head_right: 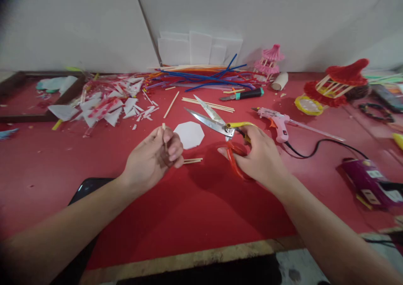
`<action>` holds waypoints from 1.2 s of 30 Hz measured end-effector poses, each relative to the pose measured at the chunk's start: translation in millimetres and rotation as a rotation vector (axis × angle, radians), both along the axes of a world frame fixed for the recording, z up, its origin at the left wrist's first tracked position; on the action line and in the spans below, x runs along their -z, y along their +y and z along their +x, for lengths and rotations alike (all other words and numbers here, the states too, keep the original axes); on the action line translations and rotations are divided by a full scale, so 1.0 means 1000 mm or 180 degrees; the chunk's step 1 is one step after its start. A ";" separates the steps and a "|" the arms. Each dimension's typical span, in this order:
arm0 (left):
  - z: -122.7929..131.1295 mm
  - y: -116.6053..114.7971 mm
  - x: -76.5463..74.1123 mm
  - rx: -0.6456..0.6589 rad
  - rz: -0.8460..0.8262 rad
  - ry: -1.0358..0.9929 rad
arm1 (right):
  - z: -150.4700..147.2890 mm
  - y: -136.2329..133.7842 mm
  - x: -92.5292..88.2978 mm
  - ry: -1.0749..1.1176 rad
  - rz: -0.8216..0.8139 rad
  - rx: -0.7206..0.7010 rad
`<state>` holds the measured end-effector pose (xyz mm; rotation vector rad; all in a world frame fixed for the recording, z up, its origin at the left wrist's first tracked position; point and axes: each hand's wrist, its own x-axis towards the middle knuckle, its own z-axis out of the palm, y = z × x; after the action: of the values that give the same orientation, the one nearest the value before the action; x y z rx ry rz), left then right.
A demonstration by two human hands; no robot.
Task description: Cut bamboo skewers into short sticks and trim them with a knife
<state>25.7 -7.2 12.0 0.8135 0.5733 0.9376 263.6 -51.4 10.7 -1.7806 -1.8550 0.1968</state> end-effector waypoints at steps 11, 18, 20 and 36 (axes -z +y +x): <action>0.017 -0.024 0.012 0.0068 0.1107 0.1182 | -0.038 -0.015 0.018 0.0647 0.0348 -0.0724; 0.014 -0.029 0.007 -0.0276 0.1748 0.1223 | -0.032 -0.016 0.003 -0.0077 0.1957 -0.0682; 0.013 -0.032 0.008 -0.0139 0.1779 0.1621 | -0.029 -0.015 0.002 -0.0103 0.1999 -0.0552; 0.014 -0.033 0.003 -0.0383 0.1280 0.1937 | -0.040 -0.017 0.005 0.0612 0.0512 -0.1168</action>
<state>39.8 -39.9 8.9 1.4613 0.9831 0.9246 223.6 -68.6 5.7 -1.2590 -1.9801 0.3330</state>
